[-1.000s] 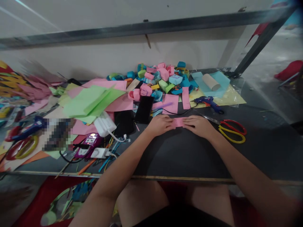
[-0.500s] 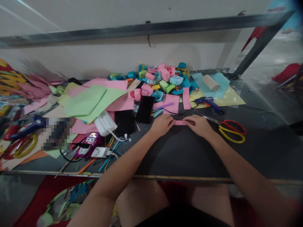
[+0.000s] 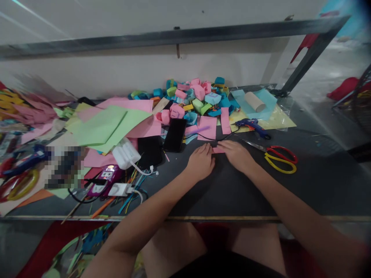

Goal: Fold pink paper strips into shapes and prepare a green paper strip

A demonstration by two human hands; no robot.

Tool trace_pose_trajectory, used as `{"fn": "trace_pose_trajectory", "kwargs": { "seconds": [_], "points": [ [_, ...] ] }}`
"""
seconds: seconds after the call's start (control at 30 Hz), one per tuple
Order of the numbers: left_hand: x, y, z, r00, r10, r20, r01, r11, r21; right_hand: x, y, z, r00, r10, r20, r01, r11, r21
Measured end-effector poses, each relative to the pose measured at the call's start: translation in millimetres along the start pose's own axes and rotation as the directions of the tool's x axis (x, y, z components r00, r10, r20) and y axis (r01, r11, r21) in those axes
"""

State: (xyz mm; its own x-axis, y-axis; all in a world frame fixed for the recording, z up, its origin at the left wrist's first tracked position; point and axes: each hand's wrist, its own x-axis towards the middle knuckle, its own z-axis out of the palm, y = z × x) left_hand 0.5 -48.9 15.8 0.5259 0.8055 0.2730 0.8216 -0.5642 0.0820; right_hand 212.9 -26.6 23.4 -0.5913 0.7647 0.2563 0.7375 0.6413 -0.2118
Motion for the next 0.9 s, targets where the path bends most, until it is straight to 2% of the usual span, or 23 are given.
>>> {"fn": "trace_pose_trajectory", "kwargs": {
  "seconds": [0.1, 0.2, 0.4, 0.5, 0.63, 0.8, 0.9],
  "points": [
    [-10, 14, 3.0, 0.998, -0.051, 0.032, 0.051, 0.999, 0.011, 0, -14, 4, 0.989, -0.075, 0.126, 0.066, 0.995, 0.069],
    [-14, 14, 2.8, 0.993, -0.074, 0.096, 0.076, 0.997, -0.012, -1, -17, 3, 0.983, -0.029, 0.183, 0.009, 0.994, 0.11],
    [-13, 1, 7.3, 0.995, -0.08, 0.053, 0.081, 0.997, -0.009, -19, 8, -12, 0.963, 0.082, 0.256, -0.105, 0.991, 0.077],
    [-10, 5, 6.4, 0.984, -0.161, 0.08, 0.16, 0.987, 0.014, -33, 22, -18, 0.956, 0.142, 0.257, -0.155, 0.987, 0.033],
    [-8, 20, -11.5, 0.925, -0.31, 0.219, 0.296, 0.95, 0.097, -44, 26, -21, 0.944, 0.215, 0.25, -0.215, 0.976, -0.025],
    [-10, 34, -35.9, 0.816, -0.475, 0.331, 0.411, 0.878, 0.247, -40, 19, -22, 0.942, 0.252, 0.222, -0.238, 0.967, -0.086],
    [-9, 37, -36.5, 0.803, -0.492, 0.336, 0.421, 0.868, 0.264, -33, 17, -18, 0.962, 0.246, 0.12, -0.228, 0.963, -0.142]
  ]
}}
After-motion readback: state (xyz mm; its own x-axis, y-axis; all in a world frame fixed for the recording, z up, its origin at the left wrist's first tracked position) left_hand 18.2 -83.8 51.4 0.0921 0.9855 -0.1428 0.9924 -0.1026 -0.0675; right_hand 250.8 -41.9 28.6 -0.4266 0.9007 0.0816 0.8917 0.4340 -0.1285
